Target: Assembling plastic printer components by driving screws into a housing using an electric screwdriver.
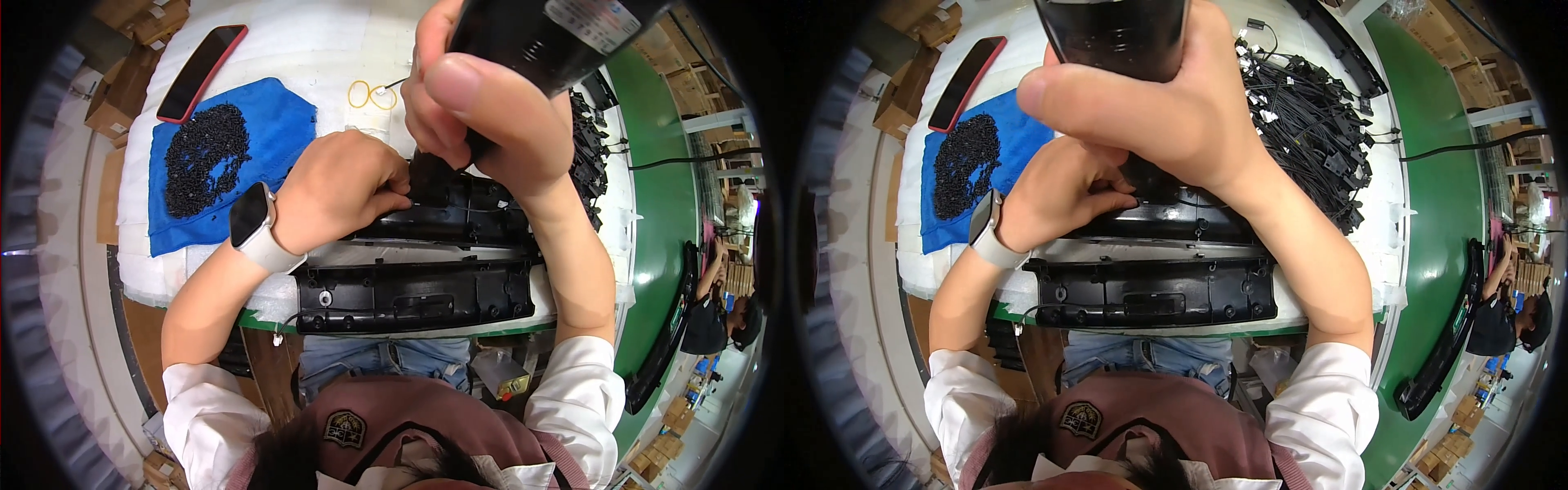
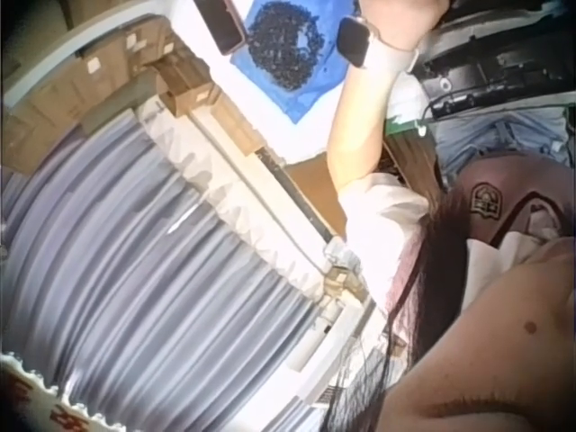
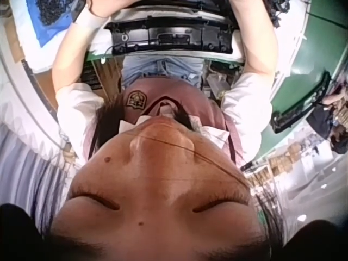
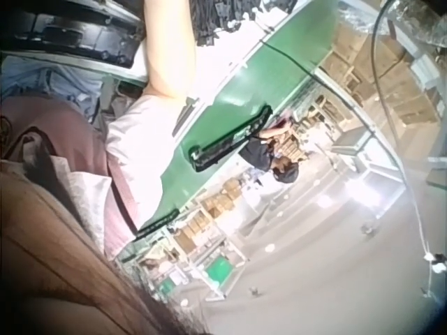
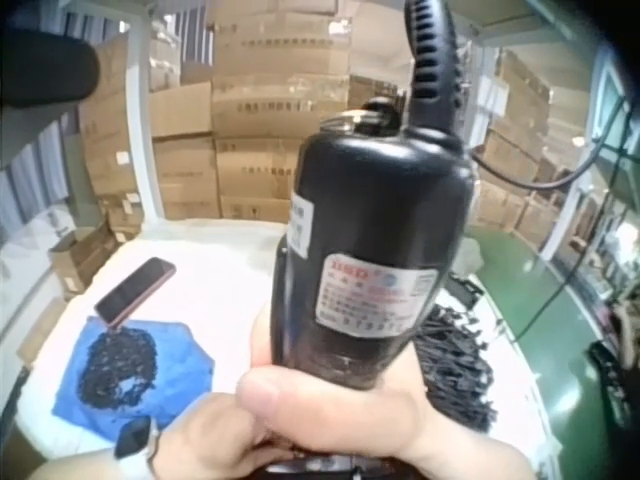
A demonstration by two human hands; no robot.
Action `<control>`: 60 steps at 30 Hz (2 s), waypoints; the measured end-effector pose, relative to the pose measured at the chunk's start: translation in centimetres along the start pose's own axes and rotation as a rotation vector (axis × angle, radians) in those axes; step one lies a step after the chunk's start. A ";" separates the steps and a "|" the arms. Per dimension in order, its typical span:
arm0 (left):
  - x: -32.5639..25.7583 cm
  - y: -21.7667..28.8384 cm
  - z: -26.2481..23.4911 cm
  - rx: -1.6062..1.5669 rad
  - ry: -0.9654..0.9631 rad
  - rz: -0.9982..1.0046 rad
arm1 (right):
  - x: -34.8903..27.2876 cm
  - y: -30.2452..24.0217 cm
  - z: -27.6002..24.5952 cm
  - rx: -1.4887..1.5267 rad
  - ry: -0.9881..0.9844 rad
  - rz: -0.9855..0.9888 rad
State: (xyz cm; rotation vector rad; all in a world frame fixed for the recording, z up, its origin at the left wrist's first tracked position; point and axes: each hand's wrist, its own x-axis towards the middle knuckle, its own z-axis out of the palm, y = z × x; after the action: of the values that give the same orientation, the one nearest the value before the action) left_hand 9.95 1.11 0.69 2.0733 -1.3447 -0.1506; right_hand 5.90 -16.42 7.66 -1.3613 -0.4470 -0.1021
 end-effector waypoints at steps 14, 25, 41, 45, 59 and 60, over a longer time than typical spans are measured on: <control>-9.0 -4.2 -8.5 0.807 0.274 -0.585 | -0.2 -4.6 1.6 0.294 0.102 0.049; -8.6 -4.4 -7.7 0.563 0.494 -0.554 | -1.0 -6.0 3.5 0.213 0.265 0.114; -3.4 4.3 -3.0 -0.762 0.203 -0.379 | -1.4 -4.5 3.3 0.634 0.133 -0.346; -3.3 3.9 -3.0 -0.747 0.226 -0.402 | -0.9 -3.8 2.4 0.584 0.030 -0.388; -3.7 3.2 -2.8 -0.717 0.181 -0.393 | -0.4 -2.1 0.3 0.429 -0.030 -0.424; -3.9 3.1 -2.7 -0.724 0.187 -0.398 | -0.5 -2.2 0.8 0.422 0.032 -0.408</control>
State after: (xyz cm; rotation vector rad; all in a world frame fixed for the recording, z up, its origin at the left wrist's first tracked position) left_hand 6.88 4.83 3.68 1.6408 -0.6121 -0.5164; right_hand 4.54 -16.25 9.60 -0.8414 -0.6739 -0.3444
